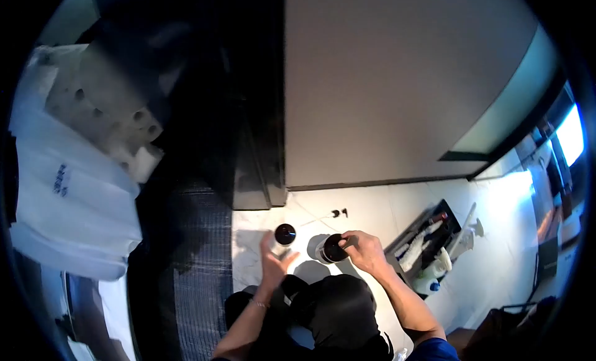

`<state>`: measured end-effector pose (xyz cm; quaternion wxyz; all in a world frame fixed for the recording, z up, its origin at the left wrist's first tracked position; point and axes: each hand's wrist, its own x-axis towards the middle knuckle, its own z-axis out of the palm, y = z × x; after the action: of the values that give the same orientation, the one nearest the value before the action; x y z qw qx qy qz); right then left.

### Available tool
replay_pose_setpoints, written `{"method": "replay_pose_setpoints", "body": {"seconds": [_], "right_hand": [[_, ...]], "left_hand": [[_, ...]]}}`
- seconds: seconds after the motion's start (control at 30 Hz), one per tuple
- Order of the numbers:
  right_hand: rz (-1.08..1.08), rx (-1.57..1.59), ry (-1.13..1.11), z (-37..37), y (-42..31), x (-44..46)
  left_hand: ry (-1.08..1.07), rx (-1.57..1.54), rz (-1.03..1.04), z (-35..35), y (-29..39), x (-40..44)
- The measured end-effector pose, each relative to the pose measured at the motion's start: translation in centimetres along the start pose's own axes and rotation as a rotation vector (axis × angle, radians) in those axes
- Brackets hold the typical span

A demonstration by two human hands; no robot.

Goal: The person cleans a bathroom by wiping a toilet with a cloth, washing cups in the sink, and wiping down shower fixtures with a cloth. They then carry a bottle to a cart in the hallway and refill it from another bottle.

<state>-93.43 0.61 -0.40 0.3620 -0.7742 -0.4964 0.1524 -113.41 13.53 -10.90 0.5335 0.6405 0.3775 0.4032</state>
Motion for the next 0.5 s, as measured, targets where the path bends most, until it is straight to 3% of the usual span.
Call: {"method": "replay_pose_setpoints", "body": {"seconds": [0.07, 0.13, 0.27, 0.33, 0.4, 0.5], "right_hand": [[-0.087, 0.107, -0.036, 0.0, -2.5, 1.5], [-0.191, 0.242, -0.103, 0.6, -4.0, 2.8], [-0.085, 0.494, -0.048, 2.0, -7.3, 5.3], [-0.164, 0.363, 0.088, 2.4, -9.1, 6.0], [-0.159, 0.367, 0.136, 2.0, -10.7, 6.5], [-0.391, 0.282, -0.009, -0.1, -14.8, 7.5]], "left_hand": [[-0.186, 0.276, 0.203, -0.3, 3.7, -1.2], [-0.124, 0.584, 0.419, 0.8, 7.0, -1.1], [-0.012, 0.306, 0.264, 0.6, 9.0, 0.0], [0.061, 0.445, 0.194, -0.2, 11.6, -0.4], [0.148, 0.490, 0.301, -0.7, 12.7, -1.1], [0.016, 0.232, 0.226, -3.2, 16.4, -1.1]]}}
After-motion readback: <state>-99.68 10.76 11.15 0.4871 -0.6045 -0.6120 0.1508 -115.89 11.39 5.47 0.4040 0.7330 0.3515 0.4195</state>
